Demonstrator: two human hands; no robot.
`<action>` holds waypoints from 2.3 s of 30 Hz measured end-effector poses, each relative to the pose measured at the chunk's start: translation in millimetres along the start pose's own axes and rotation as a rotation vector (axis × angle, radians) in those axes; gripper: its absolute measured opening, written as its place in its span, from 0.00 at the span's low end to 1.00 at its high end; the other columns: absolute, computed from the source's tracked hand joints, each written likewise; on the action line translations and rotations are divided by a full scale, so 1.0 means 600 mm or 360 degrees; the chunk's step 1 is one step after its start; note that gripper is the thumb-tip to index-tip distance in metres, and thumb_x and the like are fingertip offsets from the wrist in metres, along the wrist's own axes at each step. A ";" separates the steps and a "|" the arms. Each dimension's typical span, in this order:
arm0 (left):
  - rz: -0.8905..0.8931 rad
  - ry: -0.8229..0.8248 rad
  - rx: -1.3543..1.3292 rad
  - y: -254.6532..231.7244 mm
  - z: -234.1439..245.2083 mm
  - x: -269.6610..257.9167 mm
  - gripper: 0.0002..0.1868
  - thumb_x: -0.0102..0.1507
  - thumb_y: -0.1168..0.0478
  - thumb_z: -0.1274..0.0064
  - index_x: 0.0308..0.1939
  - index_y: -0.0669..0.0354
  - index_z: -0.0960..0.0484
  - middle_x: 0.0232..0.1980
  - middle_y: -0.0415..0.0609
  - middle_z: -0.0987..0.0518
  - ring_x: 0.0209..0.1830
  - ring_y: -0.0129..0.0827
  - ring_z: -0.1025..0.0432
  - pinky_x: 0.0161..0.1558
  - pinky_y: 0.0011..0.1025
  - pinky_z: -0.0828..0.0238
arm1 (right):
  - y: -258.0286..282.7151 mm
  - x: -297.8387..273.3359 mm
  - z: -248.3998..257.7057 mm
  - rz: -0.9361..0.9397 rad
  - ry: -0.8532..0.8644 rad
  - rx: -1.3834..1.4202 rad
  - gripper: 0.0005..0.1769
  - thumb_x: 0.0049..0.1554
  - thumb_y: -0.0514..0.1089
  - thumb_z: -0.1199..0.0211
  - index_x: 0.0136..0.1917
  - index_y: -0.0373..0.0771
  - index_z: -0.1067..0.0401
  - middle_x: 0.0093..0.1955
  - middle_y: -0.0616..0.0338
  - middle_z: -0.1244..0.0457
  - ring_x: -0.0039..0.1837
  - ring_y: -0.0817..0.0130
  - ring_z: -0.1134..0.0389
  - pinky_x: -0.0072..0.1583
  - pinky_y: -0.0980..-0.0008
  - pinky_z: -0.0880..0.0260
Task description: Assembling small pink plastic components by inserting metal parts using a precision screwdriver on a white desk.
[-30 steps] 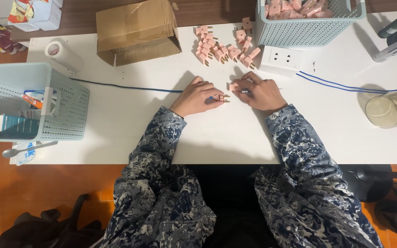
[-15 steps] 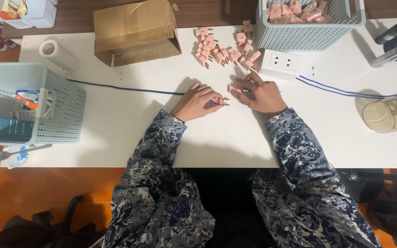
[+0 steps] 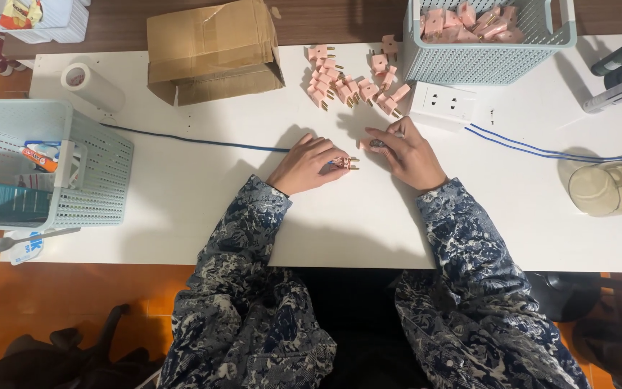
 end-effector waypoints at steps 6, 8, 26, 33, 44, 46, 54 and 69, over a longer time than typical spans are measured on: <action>-0.0014 -0.0054 -0.0041 -0.008 0.011 0.006 0.22 0.78 0.38 0.41 0.61 0.48 0.11 0.37 0.41 0.20 0.37 0.29 0.23 0.52 0.34 0.32 | -0.021 -0.016 -0.003 0.0099 -0.0341 -0.0114 0.22 0.65 0.44 0.19 0.71 0.39 0.13 0.47 0.61 0.40 0.54 0.56 0.29 0.61 0.54 0.26; -0.0015 -0.0041 -0.0069 -0.009 0.014 0.007 0.22 0.78 0.38 0.41 0.61 0.48 0.11 0.37 0.41 0.19 0.37 0.29 0.23 0.52 0.34 0.32 | -0.017 -0.015 -0.002 0.0071 -0.0390 -0.0030 0.23 0.64 0.42 0.19 0.71 0.36 0.14 0.48 0.57 0.35 0.54 0.54 0.28 0.60 0.53 0.25; -0.0039 -0.0163 -0.0070 -0.012 0.017 0.010 0.18 0.76 0.43 0.37 0.61 0.49 0.11 0.36 0.39 0.20 0.36 0.30 0.22 0.54 0.37 0.34 | 0.025 -0.007 0.000 -0.0156 -0.0568 0.0740 0.26 0.73 0.28 0.38 0.82 0.19 0.34 0.59 0.33 0.33 0.63 0.34 0.23 0.61 0.40 0.17; 0.0062 -0.0382 -0.0109 0.030 0.028 -0.005 0.17 0.73 0.43 0.30 0.60 0.42 0.11 0.33 0.33 0.26 0.34 0.29 0.26 0.52 0.37 0.35 | 0.024 -0.012 -0.002 -0.0130 -0.0539 0.0757 0.26 0.74 0.27 0.37 0.83 0.19 0.34 0.60 0.31 0.33 0.63 0.33 0.23 0.62 0.39 0.18; 0.0433 -0.0373 -0.0251 0.121 0.046 -0.055 0.13 0.74 0.48 0.29 0.61 0.42 0.07 0.32 0.33 0.28 0.35 0.30 0.24 0.55 0.39 0.37 | 0.022 -0.013 -0.002 -0.0125 -0.0590 0.0762 0.25 0.74 0.26 0.38 0.82 0.19 0.34 0.60 0.32 0.35 0.64 0.32 0.24 0.63 0.36 0.18; 0.0462 -0.0366 -0.0270 0.117 0.049 -0.056 0.13 0.74 0.49 0.28 0.61 0.42 0.07 0.32 0.34 0.28 0.35 0.31 0.23 0.56 0.40 0.37 | 0.023 -0.014 -0.002 -0.0115 -0.0595 0.0762 0.25 0.75 0.27 0.39 0.82 0.19 0.35 0.60 0.32 0.35 0.64 0.32 0.24 0.63 0.35 0.18; 0.0478 -0.0369 -0.0240 0.118 0.048 -0.054 0.13 0.74 0.48 0.28 0.59 0.45 0.06 0.33 0.38 0.24 0.38 0.36 0.21 0.58 0.42 0.38 | 0.031 -0.008 0.005 -0.0089 -0.0597 0.0723 0.24 0.77 0.29 0.44 0.83 0.18 0.38 0.61 0.33 0.35 0.65 0.34 0.25 0.64 0.39 0.19; 0.0537 -0.0295 -0.0196 0.125 0.051 -0.061 0.11 0.76 0.53 0.28 0.60 0.50 0.04 0.52 0.34 0.14 0.38 0.27 0.23 0.67 0.41 0.46 | 0.040 -0.007 0.017 -0.0059 -0.0542 0.0565 0.21 0.86 0.43 0.49 0.87 0.33 0.39 0.63 0.38 0.38 0.65 0.45 0.28 0.68 0.48 0.23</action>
Point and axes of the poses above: each hand's wrist, its own x-axis towards the middle knuckle, its own z-axis out of the back of the hand, y = z × x, the point moved 4 cm from there along x, towards the middle knuckle
